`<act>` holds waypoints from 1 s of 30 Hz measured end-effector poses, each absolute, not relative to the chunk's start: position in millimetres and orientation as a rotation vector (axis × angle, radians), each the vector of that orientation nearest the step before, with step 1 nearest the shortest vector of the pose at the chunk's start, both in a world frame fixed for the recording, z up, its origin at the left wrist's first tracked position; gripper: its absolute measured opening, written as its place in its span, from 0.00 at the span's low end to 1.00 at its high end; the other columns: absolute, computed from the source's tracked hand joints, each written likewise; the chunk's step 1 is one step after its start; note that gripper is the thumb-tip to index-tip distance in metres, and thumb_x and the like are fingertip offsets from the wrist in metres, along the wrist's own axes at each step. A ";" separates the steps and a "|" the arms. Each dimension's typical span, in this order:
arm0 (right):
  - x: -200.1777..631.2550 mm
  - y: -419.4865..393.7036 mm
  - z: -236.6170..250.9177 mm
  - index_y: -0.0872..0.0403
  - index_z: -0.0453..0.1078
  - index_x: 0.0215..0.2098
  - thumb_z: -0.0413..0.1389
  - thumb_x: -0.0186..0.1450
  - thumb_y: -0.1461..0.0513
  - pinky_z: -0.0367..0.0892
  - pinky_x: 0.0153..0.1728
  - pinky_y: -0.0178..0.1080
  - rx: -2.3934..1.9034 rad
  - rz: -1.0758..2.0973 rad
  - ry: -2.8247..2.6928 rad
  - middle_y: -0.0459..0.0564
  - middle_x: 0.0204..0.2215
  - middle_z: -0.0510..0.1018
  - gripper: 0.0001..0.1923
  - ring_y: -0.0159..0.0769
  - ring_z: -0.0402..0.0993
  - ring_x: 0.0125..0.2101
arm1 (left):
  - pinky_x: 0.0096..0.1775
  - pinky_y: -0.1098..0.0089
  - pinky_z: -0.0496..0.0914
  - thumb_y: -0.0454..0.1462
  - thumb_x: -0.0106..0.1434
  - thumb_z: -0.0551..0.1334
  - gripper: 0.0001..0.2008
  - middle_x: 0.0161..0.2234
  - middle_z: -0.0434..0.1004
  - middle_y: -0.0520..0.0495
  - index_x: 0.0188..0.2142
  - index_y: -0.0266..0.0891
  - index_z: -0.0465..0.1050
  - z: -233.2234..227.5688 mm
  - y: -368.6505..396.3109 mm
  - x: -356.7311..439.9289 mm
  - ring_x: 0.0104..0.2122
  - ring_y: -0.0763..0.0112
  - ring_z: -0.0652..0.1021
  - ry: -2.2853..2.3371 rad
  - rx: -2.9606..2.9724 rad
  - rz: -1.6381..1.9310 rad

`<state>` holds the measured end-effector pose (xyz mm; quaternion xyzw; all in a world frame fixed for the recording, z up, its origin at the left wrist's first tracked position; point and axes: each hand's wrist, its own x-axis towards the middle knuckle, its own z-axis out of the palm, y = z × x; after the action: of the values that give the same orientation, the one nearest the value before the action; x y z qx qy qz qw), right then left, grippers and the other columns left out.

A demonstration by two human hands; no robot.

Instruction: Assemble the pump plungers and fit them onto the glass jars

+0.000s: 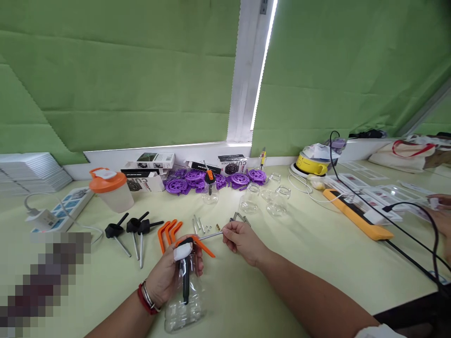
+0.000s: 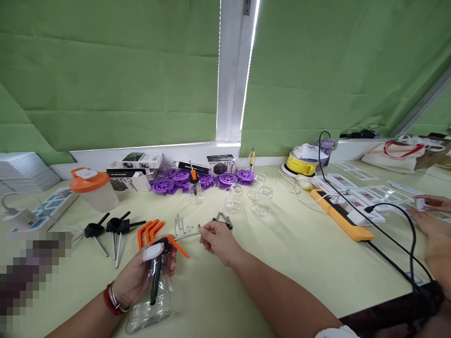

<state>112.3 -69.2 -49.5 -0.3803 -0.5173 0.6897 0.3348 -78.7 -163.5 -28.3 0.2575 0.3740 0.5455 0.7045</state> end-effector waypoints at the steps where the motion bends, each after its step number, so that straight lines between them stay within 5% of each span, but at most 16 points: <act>1: 113.0 -68.7 -48.6 0.56 0.66 0.30 0.60 0.56 0.52 0.55 0.18 0.30 -0.957 1.775 -1.364 0.43 0.21 0.71 0.15 0.24 0.61 0.17 | 0.28 0.65 0.70 0.38 0.56 0.63 0.10 0.28 0.75 0.47 0.38 0.39 0.71 -27.9 -163.4 -79.2 0.24 0.66 0.76 0.836 0.562 1.214; 6: 119.5 -63.6 -41.0 0.54 0.70 0.34 0.54 0.61 0.59 0.62 0.29 0.36 -0.978 1.327 -1.715 0.47 0.28 0.72 0.07 0.30 0.67 0.27 | 0.27 0.66 0.71 0.39 0.55 0.64 0.11 0.28 0.75 0.47 0.38 0.38 0.71 -24.8 -162.1 -82.9 0.24 0.66 0.76 0.862 0.525 1.268; 11: 115.6 -64.3 -45.4 0.54 0.74 0.32 0.48 0.64 0.68 0.57 0.37 0.40 -1.034 0.474 -2.400 0.51 0.33 0.73 0.12 0.35 0.65 0.34 | 0.29 0.66 0.72 0.40 0.54 0.64 0.11 0.28 0.75 0.46 0.36 0.37 0.72 -21.8 -159.4 -86.8 0.25 0.65 0.77 0.894 0.487 1.367; 16: 103.9 -66.8 -58.2 0.55 0.72 0.31 0.51 0.59 0.71 0.53 0.39 0.41 -1.050 0.086 -2.668 0.51 0.35 0.72 0.10 0.37 0.63 0.36 | 0.29 0.67 0.72 0.44 0.54 0.64 0.13 0.28 0.76 0.47 0.34 0.36 0.72 -17.5 -158.9 -87.6 0.25 0.66 0.77 0.937 0.419 1.398; 25: 103.2 -65.8 -55.8 0.55 0.71 0.40 0.46 0.65 0.67 0.55 0.44 0.43 -1.058 0.207 -2.406 0.53 0.35 0.72 0.12 0.38 0.63 0.37 | 0.34 0.65 0.74 0.44 0.56 0.64 0.13 0.31 0.77 0.45 0.34 0.35 0.74 -17.6 -159.0 -86.3 0.29 0.65 0.77 0.890 0.474 1.453; 30: 106.0 -93.5 -35.4 0.55 0.70 0.36 0.46 0.67 0.52 0.61 0.41 0.42 -0.855 1.113 -2.111 0.52 0.33 0.73 0.18 0.38 0.67 0.36 | 0.44 0.66 0.73 0.42 0.56 0.65 0.12 0.37 0.79 0.45 0.38 0.38 0.74 -17.8 -158.3 -88.5 0.38 0.65 0.78 0.801 0.299 1.603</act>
<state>106.0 -93.5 -35.4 -0.3220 -0.7948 0.4189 0.2985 -88.5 -158.3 -17.8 0.1297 0.3477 0.6958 0.6149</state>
